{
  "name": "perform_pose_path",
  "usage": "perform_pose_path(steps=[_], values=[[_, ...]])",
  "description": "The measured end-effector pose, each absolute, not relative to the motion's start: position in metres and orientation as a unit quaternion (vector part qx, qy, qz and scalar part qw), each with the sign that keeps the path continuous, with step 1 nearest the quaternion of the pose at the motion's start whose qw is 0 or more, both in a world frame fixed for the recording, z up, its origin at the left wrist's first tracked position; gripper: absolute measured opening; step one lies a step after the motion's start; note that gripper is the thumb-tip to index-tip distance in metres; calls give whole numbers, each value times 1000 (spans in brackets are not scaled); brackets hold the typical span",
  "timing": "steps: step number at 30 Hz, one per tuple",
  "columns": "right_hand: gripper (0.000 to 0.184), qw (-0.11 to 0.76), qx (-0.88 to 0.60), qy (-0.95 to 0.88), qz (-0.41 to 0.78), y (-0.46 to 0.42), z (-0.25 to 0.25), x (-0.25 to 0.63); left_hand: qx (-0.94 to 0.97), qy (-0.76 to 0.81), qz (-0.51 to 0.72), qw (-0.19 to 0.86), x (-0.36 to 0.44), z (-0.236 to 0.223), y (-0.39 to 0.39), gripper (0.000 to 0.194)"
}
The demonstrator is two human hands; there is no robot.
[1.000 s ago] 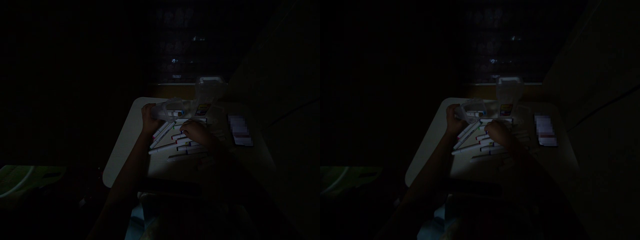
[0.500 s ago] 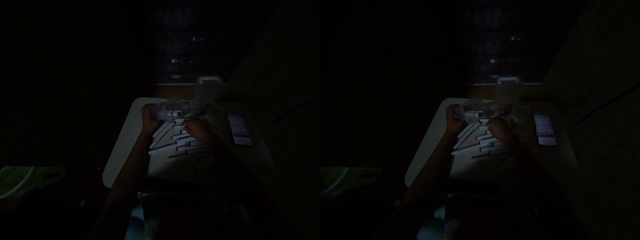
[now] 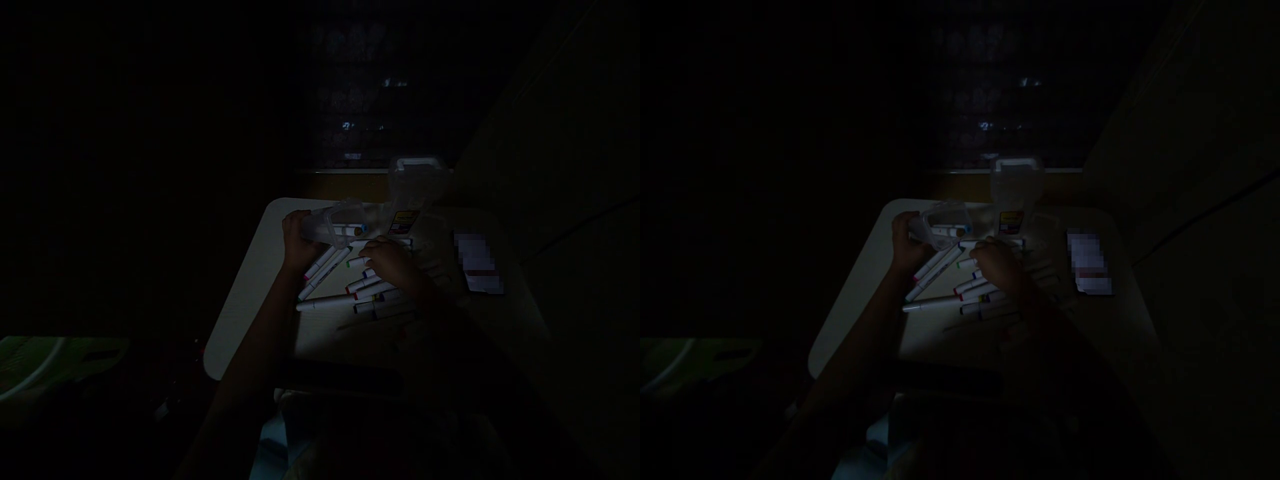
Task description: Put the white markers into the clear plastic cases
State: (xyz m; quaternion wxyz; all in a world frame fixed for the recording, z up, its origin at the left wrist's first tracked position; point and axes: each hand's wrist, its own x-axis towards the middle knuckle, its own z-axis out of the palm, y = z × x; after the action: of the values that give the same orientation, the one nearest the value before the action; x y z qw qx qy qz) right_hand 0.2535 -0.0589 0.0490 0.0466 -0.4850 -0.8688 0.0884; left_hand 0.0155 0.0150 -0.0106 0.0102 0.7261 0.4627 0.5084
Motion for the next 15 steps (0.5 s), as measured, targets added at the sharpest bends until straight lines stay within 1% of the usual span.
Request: perform_pose_path(steps=[6,12,15], values=[[27,65,-464,-879,88,-57,53,258,721,469,511,13,16,-12,15,64],[39,140,-476,-860,116,-63,80,275,730,464,502,14,15,-12,16,63],[43,181,-494,-845,90,-68,95,285,723,471,504,18,15,-12,16,61]])
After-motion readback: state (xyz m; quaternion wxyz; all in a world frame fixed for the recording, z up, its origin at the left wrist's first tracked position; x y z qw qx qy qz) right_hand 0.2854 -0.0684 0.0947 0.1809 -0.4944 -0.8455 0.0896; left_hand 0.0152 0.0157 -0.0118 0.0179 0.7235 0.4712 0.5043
